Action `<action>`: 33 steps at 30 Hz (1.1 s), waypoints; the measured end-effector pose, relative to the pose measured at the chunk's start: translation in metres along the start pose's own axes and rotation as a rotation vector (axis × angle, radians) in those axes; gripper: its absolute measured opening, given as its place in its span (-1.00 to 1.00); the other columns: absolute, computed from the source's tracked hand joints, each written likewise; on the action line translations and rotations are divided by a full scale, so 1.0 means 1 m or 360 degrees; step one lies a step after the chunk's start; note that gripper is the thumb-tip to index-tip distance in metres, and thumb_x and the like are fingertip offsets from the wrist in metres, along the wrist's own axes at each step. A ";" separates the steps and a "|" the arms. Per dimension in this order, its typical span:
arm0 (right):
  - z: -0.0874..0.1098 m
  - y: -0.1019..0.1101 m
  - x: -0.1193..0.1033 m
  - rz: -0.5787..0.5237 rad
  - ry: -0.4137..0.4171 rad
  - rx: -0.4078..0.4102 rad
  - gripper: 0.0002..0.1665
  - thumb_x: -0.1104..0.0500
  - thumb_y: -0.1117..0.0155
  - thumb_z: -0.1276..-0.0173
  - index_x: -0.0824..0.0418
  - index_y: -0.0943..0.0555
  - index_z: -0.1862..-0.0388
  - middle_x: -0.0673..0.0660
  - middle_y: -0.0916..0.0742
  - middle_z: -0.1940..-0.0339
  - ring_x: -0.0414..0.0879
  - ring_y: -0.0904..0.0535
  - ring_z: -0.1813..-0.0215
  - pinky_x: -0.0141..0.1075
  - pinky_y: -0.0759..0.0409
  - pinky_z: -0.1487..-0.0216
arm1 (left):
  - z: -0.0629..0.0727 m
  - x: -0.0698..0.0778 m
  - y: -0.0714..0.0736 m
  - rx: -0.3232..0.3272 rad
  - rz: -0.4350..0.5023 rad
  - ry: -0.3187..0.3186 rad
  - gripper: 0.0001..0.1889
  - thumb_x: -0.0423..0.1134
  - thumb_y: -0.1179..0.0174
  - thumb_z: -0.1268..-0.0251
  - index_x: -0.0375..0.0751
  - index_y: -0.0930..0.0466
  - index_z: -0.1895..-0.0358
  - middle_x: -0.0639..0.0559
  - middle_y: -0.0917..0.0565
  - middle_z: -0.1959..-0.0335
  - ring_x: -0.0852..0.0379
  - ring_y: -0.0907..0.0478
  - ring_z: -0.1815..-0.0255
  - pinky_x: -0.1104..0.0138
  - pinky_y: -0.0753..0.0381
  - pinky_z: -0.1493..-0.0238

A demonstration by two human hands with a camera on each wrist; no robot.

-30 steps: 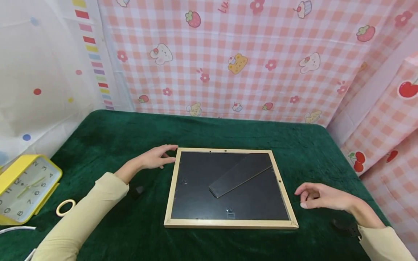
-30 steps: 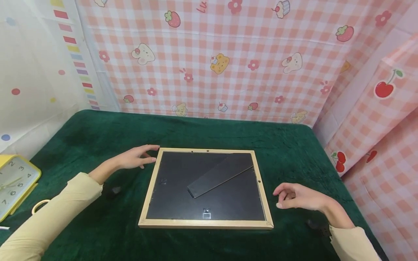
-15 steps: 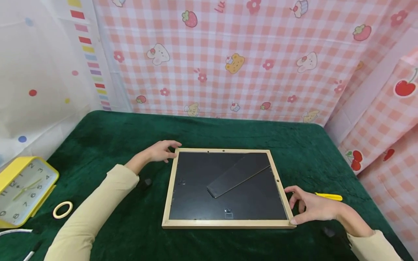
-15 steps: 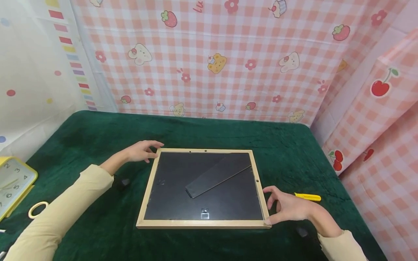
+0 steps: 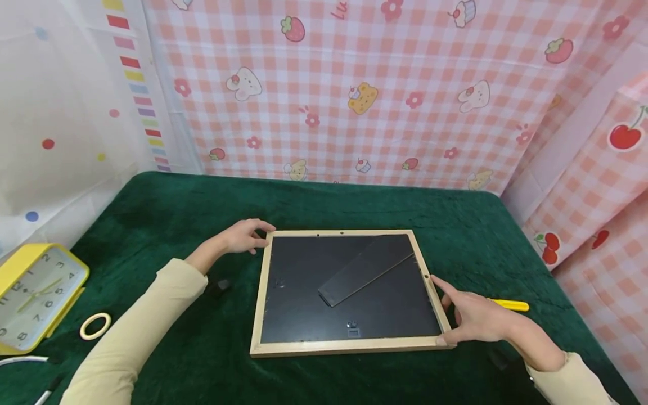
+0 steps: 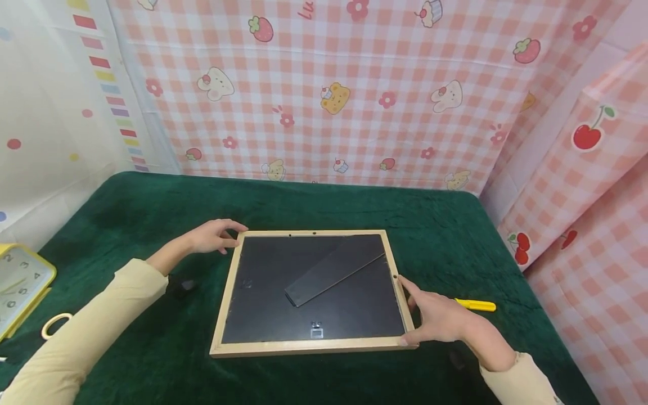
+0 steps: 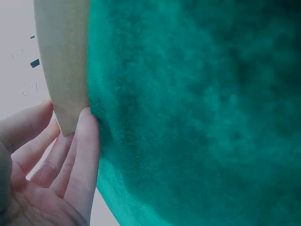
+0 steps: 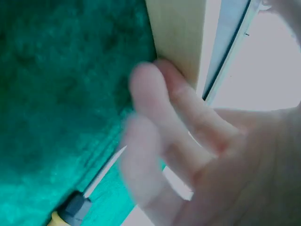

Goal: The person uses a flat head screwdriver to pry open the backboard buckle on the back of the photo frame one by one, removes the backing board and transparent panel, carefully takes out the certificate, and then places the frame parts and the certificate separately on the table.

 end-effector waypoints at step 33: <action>-0.039 0.033 0.038 0.0331 0.0461 0.0535 -0.16 -0.03 -0.28 -0.10 0.28 -0.19 -0.28 0.15 -0.59 0.13 -0.27 -0.57 0.39 -0.37 -0.50 0.41 | 0.070 -0.004 0.012 -0.0239 0.0097 -0.0036 -0.68 -0.12 -0.07 -0.24 -0.34 -0.58 0.17 -0.06 -0.59 0.31 0.11 -0.58 0.43 0.31 -0.55 0.44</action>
Point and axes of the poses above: each hand's wrist, its own z-axis away from the middle knuckle, its own y-axis out of the back of the hand, x = y × z, the point moved 1 cm from there along -z, towards the middle knuckle
